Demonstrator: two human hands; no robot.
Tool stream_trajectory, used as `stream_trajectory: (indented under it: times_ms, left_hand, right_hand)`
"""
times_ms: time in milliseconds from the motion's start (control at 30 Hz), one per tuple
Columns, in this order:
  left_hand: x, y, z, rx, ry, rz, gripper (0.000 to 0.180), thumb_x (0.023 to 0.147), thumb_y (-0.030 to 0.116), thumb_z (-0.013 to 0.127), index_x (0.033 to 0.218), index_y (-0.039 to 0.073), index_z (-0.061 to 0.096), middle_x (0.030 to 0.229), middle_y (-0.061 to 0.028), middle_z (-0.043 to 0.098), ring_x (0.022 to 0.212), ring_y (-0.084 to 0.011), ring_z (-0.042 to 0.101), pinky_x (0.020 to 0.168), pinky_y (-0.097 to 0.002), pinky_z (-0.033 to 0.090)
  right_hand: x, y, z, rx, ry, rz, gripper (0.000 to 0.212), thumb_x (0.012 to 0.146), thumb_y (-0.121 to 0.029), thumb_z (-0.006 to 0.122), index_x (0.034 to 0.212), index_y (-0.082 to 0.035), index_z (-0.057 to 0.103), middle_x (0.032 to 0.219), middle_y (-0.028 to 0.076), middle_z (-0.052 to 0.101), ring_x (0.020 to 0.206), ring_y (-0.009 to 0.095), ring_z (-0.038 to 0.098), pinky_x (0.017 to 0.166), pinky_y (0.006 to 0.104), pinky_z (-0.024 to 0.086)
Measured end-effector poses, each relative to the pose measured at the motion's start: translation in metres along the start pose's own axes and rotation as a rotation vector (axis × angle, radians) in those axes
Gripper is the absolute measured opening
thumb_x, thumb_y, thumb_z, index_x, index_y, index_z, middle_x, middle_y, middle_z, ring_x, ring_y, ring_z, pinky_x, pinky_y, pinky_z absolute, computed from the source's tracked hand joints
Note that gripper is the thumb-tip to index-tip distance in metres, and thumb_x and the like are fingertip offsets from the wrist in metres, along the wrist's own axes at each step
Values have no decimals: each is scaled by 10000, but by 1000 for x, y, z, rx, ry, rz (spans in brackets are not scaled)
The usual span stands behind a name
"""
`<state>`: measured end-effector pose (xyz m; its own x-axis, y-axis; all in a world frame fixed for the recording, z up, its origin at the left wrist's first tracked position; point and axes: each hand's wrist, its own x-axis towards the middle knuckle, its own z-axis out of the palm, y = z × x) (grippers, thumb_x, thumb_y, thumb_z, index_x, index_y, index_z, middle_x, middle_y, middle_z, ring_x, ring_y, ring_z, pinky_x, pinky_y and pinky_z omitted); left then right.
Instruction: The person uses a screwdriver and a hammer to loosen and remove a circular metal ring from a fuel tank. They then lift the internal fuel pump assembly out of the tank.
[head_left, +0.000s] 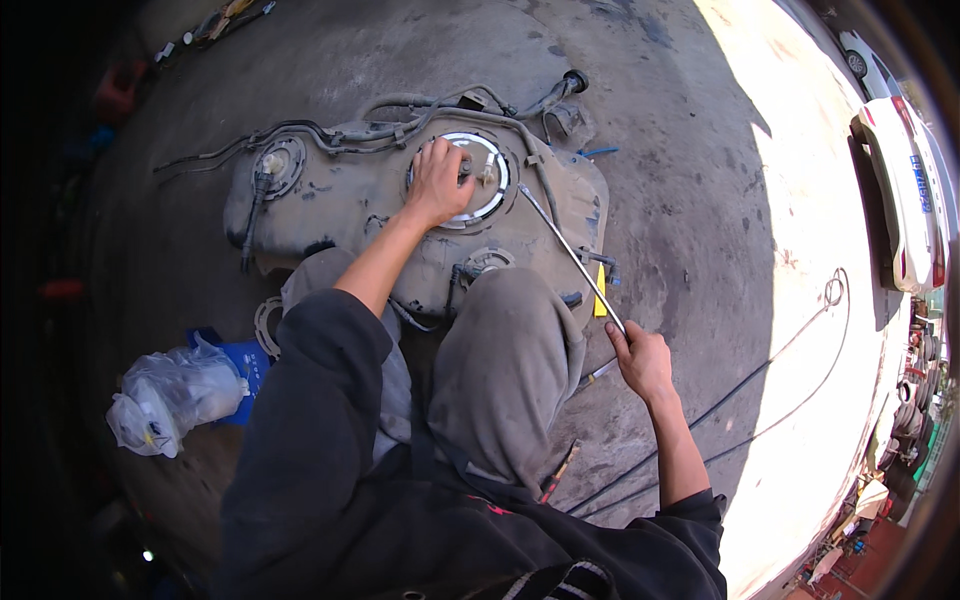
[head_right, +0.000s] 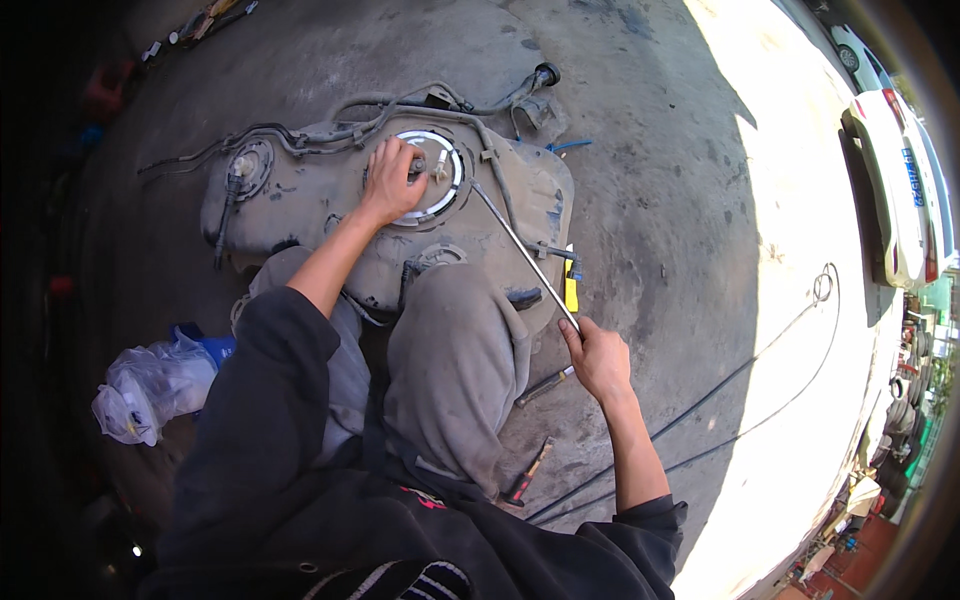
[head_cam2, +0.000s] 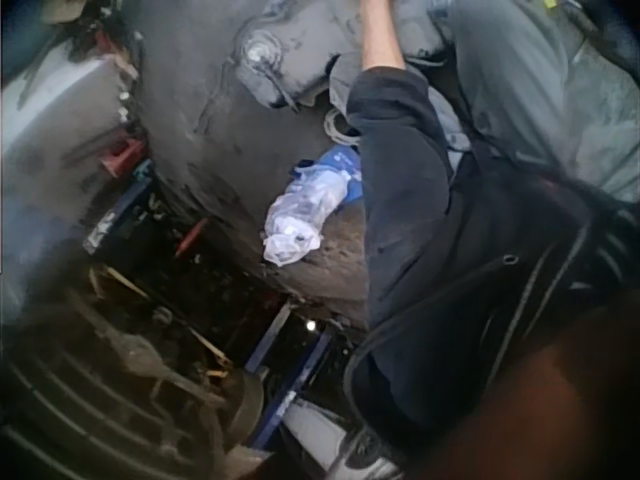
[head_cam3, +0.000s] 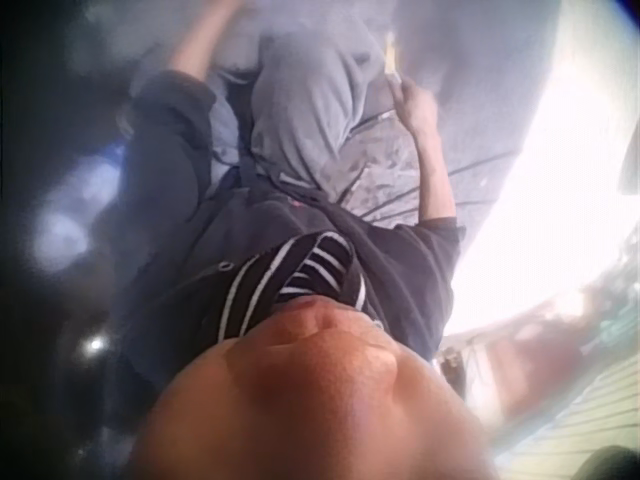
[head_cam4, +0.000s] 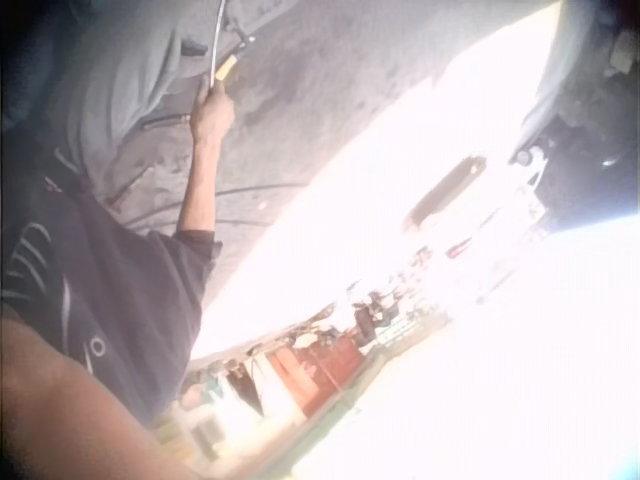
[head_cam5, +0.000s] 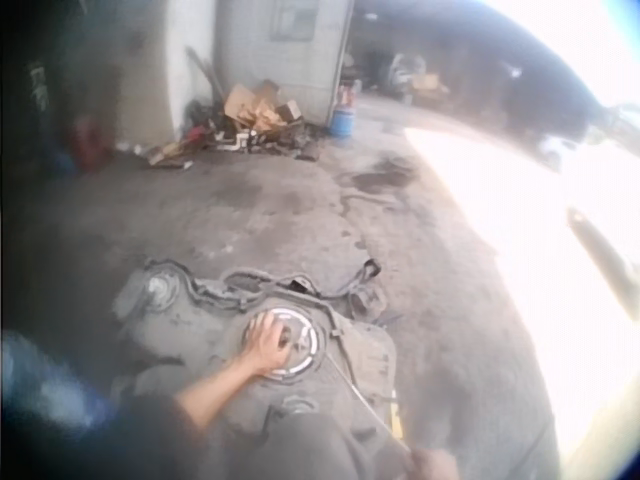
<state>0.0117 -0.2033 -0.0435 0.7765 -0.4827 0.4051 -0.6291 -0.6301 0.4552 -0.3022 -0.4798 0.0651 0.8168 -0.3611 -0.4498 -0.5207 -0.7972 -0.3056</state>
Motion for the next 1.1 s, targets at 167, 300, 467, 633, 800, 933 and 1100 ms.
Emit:
stream_trajectory:
  times_ms: [167, 300, 467, 633, 800, 933, 1100]
  left_hand:
    - [0, 3, -1, 4, 7, -8, 335, 803, 169, 724, 1112, 72, 638, 1132, -127, 547, 1116, -338, 521, 960, -446, 401]
    - [1, 5, -3, 1, 7, -6, 335, 803, 170, 726, 1110, 68, 640, 1127, -128, 548, 1109, -339, 525, 961, -442, 404]
    - [1, 8, -5, -23, 7, -9, 336, 808, 169, 727, 1112, 57, 641, 1128, -134, 551, 1105, -344, 529, 962, -442, 407]
    - [0, 10, -5, -24, 4, -8, 327, 814, 161, 722, 1109, 46, 638, 1121, -132, 548, 1103, -342, 528, 966, -436, 411]
    - [0, 7, -10, 9, -18, -1, 358, 811, 168, 737, 1132, 44, 637, 1123, -127, 545, 1105, -333, 526, 983, -432, 409]
    - [10, 74, -26, 181, 66, 160, 428, 831, 184, 747, 1218, 42, 630, 1216, -128, 559, 1188, -324, 522, 1023, -456, 399]
    - [15, 134, 40, -220, -853, 318, 345, 880, 314, 754, 1160, 116, 714, 1058, -77, 680, 1093, -248, 629, 993, -428, 412]
  right_hand:
    - [27, -4, -4, -25, -2, -71, 486, 1033, -498, 547, 890, -42, 638, 748, 231, 671, 770, 471, 650, 694, 548, 510]
    - [41, -2, 7, 17, -53, -82, 494, 1035, -498, 542, 891, -36, 639, 787, 244, 681, 791, 483, 652, 713, 557, 508]
    - [61, 21, 44, 176, -90, -98, 448, 1024, -429, 599, 883, -6, 639, 752, 261, 653, 741, 480, 637, 681, 521, 499]
    - [68, 32, 63, 306, -137, -128, 372, 1010, -322, 639, 885, 29, 638, 684, 265, 595, 587, 388, 502, 630, 466, 477]
    - [84, 38, 41, 299, -221, -204, 360, 1016, -298, 631, 908, 45, 644, 686, 261, 598, 574, 338, 475, 620, 447, 472]
    - [82, 33, 24, 225, -188, -150, 370, 1025, -332, 618, 922, 22, 643, 726, 273, 627, 629, 424, 550, 652, 480, 484]
    - [79, 18, 19, 96, -149, -126, 390, 1020, -392, 621, 919, -15, 627, 752, 259, 647, 745, 492, 616, 671, 520, 487]
